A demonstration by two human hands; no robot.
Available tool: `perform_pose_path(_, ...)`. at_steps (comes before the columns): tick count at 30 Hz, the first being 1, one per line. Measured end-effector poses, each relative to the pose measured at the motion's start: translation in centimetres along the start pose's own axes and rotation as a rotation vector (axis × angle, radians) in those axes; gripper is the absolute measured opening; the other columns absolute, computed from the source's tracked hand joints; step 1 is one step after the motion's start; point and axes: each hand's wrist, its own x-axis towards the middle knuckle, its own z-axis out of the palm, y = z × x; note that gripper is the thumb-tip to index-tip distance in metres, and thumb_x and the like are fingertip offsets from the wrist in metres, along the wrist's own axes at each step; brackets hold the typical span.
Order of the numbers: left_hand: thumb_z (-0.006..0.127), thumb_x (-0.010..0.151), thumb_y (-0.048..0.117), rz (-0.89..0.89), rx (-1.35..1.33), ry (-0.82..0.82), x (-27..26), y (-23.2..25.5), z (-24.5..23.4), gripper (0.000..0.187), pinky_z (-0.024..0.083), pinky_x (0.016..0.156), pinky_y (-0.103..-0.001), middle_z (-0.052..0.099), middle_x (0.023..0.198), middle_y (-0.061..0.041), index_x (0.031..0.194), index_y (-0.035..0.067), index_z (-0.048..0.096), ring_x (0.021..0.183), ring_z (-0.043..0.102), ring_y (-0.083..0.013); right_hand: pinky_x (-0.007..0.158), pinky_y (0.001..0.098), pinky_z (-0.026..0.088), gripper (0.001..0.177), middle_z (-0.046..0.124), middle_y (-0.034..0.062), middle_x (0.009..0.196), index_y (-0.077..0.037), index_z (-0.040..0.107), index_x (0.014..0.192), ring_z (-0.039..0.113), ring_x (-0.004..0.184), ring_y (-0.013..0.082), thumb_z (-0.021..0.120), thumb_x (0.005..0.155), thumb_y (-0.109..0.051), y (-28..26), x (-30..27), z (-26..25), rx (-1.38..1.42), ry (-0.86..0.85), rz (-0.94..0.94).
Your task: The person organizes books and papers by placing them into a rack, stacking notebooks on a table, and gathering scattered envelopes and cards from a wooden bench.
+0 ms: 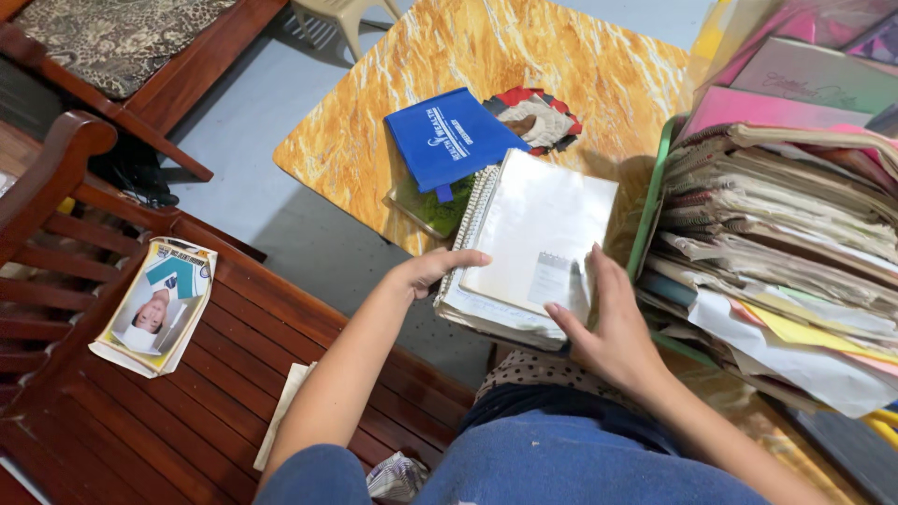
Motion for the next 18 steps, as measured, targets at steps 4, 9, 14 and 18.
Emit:
perform_pose_path(4, 0.083, 0.072, 0.048, -0.036, 0.032, -0.012, -0.2, 0.6, 0.3, 0.090, 0.059, 0.092, -0.034, 0.071, 0.126, -0.023, 0.135, -0.011, 0.059, 0.109, 0.073, -0.0252, 0.119, 0.0453, 0.033, 0.116, 0.032, 0.0318, 0.153, 0.007, 0.015, 0.159, 0.035, 0.144, 0.0389, 0.074, 0.077, -0.052, 0.2, 3.0, 0.5, 0.109, 0.117, 0.322)
perform_pose_path(9, 0.083, 0.071, 0.051, -0.033, 0.034, 0.005, -0.5, 0.6, 0.7, 0.092, 0.058, 0.094, -0.034, 0.070, 0.128, -0.023, 0.136, -0.010, 0.058, 0.112, 0.072, -0.0247, 0.123, 0.0426, 0.009, 0.123, 0.009, 0.0280, 0.162, 0.002, -0.013, 0.154, 0.010, 0.154, 0.0312, 0.072, 0.087, -0.056, 0.5, 2.7, 0.8, 0.878, -0.094, 0.570)
perform_pose_path(14, 0.083, 0.069, 0.052, -0.019, 0.033, -0.021, -0.9, 1.0, 0.7, 0.094, 0.059, 0.093, -0.034, 0.070, 0.128, -0.022, 0.137, -0.008, 0.057, 0.111, 0.071, -0.0247, 0.121, 0.0432, 0.023, 0.092, 0.044, 0.0244, 0.159, 0.002, 0.041, 0.154, 0.040, 0.147, 0.0338, 0.060, 0.087, -0.057, 1.9, 3.7, 2.1, 1.007, -0.219, 0.795)
perform_pose_path(18, 0.083, 0.068, 0.054, -0.021, 0.137, 0.025, -0.3, 0.5, 0.7, 0.096, 0.059, 0.091, -0.034, 0.071, 0.126, -0.025, 0.136, -0.009, 0.057, 0.110, 0.073, -0.0277, 0.121, 0.0328, 0.017, 0.081, 0.037, 0.0112, 0.162, -0.004, 0.039, 0.155, 0.032, 0.149, 0.0186, 0.052, 0.094, -0.057, 3.6, 4.3, 3.6, 0.983, -0.197, 0.582)
